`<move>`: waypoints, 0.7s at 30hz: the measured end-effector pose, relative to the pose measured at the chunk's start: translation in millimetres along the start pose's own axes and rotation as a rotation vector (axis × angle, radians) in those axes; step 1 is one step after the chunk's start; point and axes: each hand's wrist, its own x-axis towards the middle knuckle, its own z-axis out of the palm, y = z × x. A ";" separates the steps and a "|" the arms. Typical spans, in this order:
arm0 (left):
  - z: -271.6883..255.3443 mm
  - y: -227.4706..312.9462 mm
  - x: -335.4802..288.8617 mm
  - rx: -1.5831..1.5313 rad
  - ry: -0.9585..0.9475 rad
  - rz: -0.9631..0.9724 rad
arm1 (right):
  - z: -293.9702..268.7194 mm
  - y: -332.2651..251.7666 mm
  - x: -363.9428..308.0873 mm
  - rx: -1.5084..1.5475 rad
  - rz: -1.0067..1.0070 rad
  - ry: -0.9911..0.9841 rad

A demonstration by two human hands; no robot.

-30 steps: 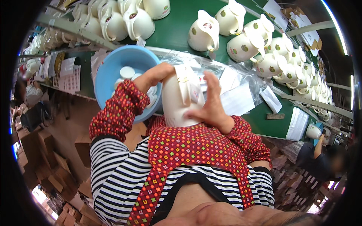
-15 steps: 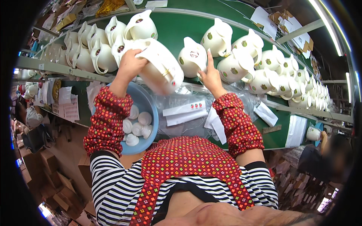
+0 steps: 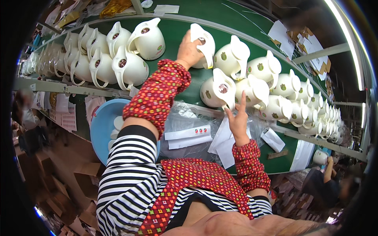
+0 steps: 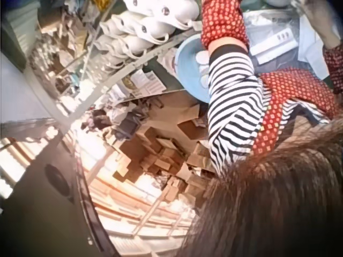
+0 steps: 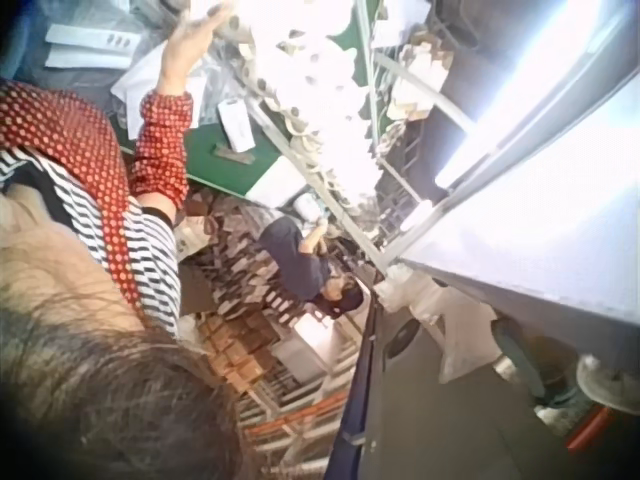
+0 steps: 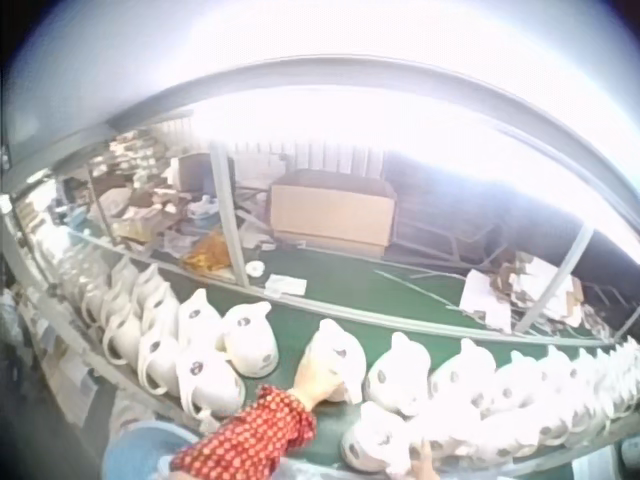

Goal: The person assembles white plastic pitchers by attaching lids and applying decorative stickers. They repeatedly pick up pitchers, secure the lids, and place stickers on the body before setting them aside.

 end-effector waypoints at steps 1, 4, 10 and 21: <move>9.7 -7.1 -1.2 0.002 -0.010 0.050 | -1.0 -4.2 -2.3 -0.036 -0.003 -0.007; 14.7 -3.9 0.6 0.131 -0.215 -0.016 | -11.5 -20.7 -7.4 -0.120 -0.087 0.076; -91.2 -72.9 48.8 0.304 0.077 0.248 | -56.5 -47.0 -30.2 -0.025 -0.074 0.166; -222.3 -143.2 83.6 0.755 -0.764 0.175 | -59.5 -86.7 -51.8 0.118 0.055 0.095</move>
